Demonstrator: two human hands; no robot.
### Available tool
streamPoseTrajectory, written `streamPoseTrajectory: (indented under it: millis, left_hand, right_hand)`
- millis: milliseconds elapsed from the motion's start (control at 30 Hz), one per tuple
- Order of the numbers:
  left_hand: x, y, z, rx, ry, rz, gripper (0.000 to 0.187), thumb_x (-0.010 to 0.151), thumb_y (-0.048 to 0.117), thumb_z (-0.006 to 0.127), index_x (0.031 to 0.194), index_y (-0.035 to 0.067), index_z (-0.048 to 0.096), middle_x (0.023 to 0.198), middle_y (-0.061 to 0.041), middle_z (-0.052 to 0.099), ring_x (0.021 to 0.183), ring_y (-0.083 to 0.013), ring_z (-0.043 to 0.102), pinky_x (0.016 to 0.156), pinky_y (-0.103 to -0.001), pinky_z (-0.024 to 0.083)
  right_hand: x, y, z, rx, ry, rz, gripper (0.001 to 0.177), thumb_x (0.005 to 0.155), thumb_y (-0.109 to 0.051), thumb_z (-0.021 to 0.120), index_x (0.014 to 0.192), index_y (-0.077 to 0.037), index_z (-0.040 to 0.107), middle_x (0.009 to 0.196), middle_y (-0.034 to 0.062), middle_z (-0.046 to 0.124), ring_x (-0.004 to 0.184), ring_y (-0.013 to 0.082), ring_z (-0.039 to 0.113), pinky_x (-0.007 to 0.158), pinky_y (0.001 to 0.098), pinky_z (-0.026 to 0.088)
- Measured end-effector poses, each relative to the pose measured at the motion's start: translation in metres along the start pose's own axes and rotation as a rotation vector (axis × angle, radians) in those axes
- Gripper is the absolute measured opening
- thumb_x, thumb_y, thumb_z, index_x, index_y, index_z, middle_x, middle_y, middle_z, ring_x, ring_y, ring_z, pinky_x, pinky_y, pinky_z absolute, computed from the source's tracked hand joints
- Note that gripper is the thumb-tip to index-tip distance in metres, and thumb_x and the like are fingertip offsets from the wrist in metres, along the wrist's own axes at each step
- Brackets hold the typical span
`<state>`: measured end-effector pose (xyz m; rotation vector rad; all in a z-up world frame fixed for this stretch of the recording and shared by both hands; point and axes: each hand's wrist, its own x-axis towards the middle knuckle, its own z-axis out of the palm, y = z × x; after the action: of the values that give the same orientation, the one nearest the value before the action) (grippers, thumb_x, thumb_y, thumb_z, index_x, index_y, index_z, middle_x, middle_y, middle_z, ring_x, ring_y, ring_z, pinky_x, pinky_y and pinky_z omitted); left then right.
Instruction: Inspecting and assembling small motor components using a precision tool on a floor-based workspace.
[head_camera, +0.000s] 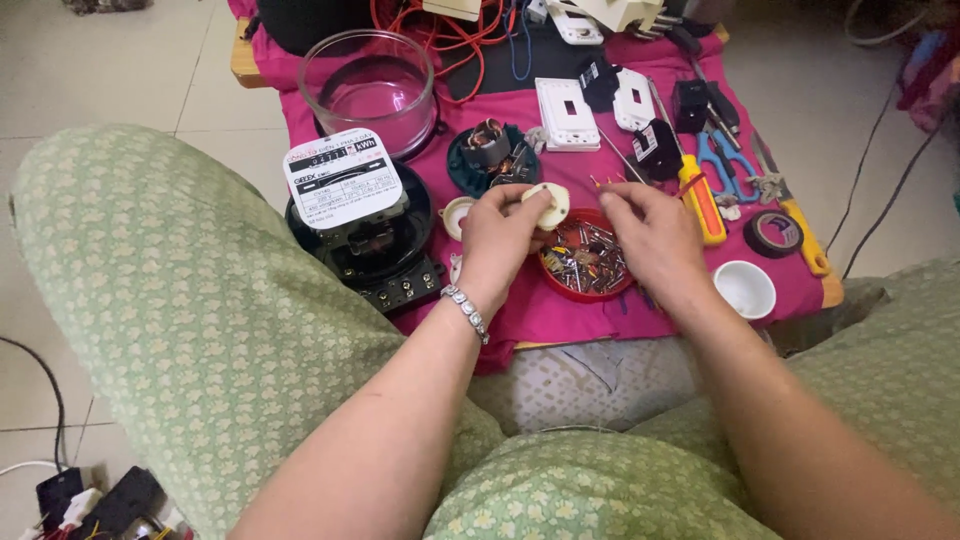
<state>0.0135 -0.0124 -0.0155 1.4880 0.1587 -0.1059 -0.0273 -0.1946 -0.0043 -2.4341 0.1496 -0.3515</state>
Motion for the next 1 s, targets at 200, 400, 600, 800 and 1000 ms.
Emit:
streamPoseTrajectory:
  millis: [200,400,600,800,1000]
  left_hand:
    - [0.006,-0.008,-0.004,0.057,-0.116,0.022,0.047,0.078,0.033,0.084,0.112,0.003,0.074,0.089,-0.013,0.076,0.071,-0.0210,0.077,0.066,-0.032,0.065]
    - [-0.003,0.028,-0.027,0.351,-0.004,0.160,0.038,0.087,0.040,0.070,0.114,0.014,0.077,0.100,-0.011,0.079,0.099,-0.0307,0.076,0.084,-0.042,0.061]
    - [0.018,0.025,-0.043,0.410,0.086,0.188,0.027,0.086,0.030,0.071,0.110,0.019,0.079,0.093,-0.004,0.078,0.093,-0.0236,0.077,0.078,-0.036,0.062]
    - [0.019,0.018,-0.043,0.517,0.059,0.170,0.026,0.085,0.028,0.072,0.109,0.020,0.079,0.095,-0.003,0.078,0.100,-0.0257,0.075,0.083,-0.039,0.059]
    - [0.018,0.014,-0.044,0.569,0.068,0.198,0.029,0.086,0.025,0.072,0.114,0.016,0.076,0.099,-0.006,0.077,0.105,-0.0289,0.072,0.089,-0.042,0.057]
  right_hand:
    - [-0.009,-0.029,0.011,0.574,-0.197,0.221,0.048,0.095,-0.022,0.071,0.134,0.004,0.062,0.105,0.0163,0.074,0.089,0.0194,0.072,0.073,0.0288,0.063]
    - [0.003,-0.010,0.005,0.477,-0.022,0.235,0.042,0.090,-0.022,0.079,0.124,0.000,0.070,0.097,0.0143,0.074,0.080,0.0163,0.071,0.069,0.0270,0.061]
    - [0.023,0.031,0.003,0.082,0.106,0.213,0.036,0.083,-0.036,0.082,0.115,-0.020,0.078,0.088,0.0017,0.076,0.083,0.0182,0.075,0.069,0.0332,0.058]
    - [0.013,0.005,0.001,0.080,0.076,0.129,0.034,0.083,-0.031,0.079,0.115,-0.017,0.079,0.093,0.0036,0.077,0.089,0.0170,0.073,0.081,0.0341,0.058]
    - [0.017,0.010,-0.005,0.015,0.104,0.165,0.032,0.086,-0.037,0.078,0.114,-0.022,0.079,0.093,0.0009,0.077,0.090,0.0211,0.073,0.078,0.0373,0.058]
